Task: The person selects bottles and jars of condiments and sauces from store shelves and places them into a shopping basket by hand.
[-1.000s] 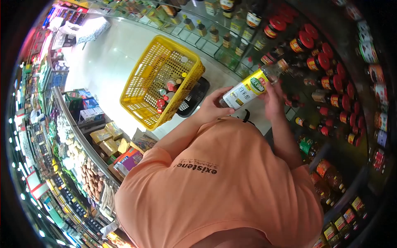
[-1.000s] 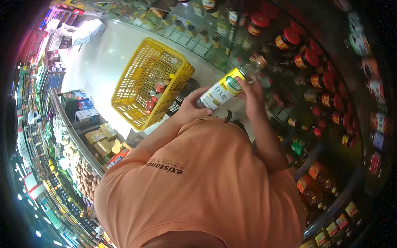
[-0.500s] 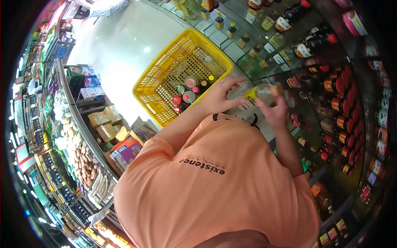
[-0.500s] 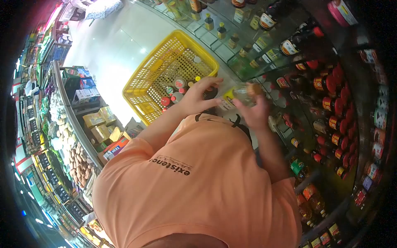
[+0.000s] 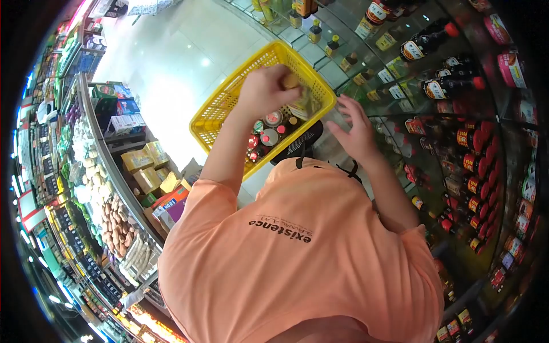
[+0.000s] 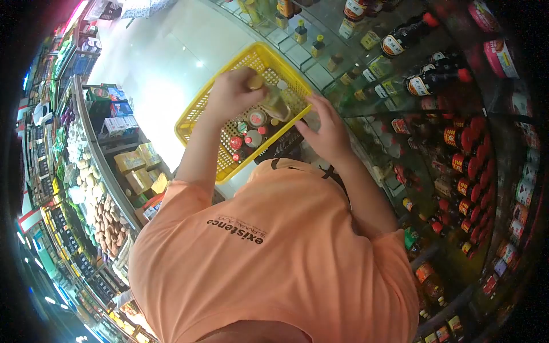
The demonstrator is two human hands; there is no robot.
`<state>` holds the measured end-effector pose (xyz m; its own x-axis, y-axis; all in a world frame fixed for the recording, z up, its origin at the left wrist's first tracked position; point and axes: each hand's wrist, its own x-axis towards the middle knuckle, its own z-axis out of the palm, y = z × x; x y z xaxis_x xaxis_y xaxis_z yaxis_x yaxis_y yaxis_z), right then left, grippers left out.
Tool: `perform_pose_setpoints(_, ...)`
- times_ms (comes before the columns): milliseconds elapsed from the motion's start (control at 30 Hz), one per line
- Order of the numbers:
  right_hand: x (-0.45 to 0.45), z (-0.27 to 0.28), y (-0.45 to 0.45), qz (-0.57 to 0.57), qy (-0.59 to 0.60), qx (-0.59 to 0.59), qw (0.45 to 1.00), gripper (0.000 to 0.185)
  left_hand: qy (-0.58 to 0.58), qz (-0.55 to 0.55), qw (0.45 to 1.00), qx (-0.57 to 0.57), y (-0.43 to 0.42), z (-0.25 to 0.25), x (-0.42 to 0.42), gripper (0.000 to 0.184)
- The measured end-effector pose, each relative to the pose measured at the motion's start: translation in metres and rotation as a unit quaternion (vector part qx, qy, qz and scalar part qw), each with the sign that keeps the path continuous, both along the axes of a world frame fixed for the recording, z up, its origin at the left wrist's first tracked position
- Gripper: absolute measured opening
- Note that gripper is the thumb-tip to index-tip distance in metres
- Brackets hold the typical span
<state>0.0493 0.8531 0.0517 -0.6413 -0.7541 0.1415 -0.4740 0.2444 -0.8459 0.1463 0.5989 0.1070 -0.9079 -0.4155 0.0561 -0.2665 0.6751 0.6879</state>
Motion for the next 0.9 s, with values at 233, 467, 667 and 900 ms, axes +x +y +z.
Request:
perform_pose_setpoints(233, 0.000, -0.085, 0.119, -0.089, -0.124, 0.252, 0.956, 0.043, -0.166, -0.003, 0.977, -0.132, -0.034, -0.098, -0.007, 0.034)
perform_pose_setpoints(467, 0.060, -0.184, 0.286, -0.217, -0.217, 0.371, 0.877, 0.041, -0.321, 0.028, 0.943, -0.080, -0.051, -0.254, -0.012, 0.030)
perform_pose_setpoints(667, 0.153, -0.278, 0.406, -0.293, -0.288, 0.356, 0.839, 0.030, -0.392, 0.032, 0.915, -0.083, -0.028, -0.302, -0.016, 0.033)
perform_pose_setpoints(900, 0.221, -0.305, 0.465, -0.424, -0.538, 0.052, 0.727, 0.016, -0.409, -0.290, 0.798, -0.335, -0.028, -0.362, 0.000, 0.021)
